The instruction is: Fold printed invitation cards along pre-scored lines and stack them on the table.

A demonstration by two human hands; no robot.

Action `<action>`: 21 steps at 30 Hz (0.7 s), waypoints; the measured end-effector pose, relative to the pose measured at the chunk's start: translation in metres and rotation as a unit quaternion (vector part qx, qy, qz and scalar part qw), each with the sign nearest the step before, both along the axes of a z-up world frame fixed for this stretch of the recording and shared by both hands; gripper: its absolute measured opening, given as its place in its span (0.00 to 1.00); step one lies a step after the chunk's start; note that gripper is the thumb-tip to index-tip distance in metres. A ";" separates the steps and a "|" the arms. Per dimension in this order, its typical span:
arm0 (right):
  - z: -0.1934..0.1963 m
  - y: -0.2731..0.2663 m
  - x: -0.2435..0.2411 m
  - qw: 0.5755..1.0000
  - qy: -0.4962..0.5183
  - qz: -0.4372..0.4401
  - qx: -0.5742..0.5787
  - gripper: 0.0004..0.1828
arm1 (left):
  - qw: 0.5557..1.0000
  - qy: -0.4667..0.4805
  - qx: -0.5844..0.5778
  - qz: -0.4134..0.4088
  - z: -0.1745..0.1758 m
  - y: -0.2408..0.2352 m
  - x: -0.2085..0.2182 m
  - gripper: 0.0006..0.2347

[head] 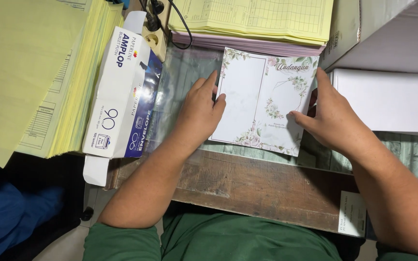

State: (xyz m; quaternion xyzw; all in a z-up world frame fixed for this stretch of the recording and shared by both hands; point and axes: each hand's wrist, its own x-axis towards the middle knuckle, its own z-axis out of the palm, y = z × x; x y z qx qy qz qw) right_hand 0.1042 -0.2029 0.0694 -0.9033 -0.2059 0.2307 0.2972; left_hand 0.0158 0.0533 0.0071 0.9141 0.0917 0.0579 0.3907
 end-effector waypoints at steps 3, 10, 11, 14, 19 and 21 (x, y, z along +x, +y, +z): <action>-0.006 -0.001 0.001 0.999 -0.003 -0.013 -0.030 0.54 | 0.999 -0.026 0.019 0.014 -0.010 0.002 0.003 0.23; -0.015 -0.003 -0.007 0.995 -0.006 0.017 -0.095 0.56 | 0.992 -0.093 0.082 0.008 0.002 -0.004 0.000 0.06; -0.022 -0.007 -0.006 0.995 -0.006 0.016 -0.095 0.56 | 0.992 -0.094 0.082 0.007 0.004 -0.005 -0.001 0.06; -0.036 -0.013 -0.006 0.996 -0.049 0.037 -0.065 0.54 | 0.993 -0.071 0.088 0.015 0.008 -0.009 -0.003 0.09; -0.017 -0.004 -0.014 0.991 -0.012 0.027 -0.132 0.48 | 0.991 -0.088 0.097 0.017 -0.002 -0.011 -0.005 0.18; -0.019 -0.005 -0.015 0.991 -0.018 0.029 -0.133 0.46 | 0.992 -0.086 0.096 0.015 -0.003 -0.011 -0.005 0.19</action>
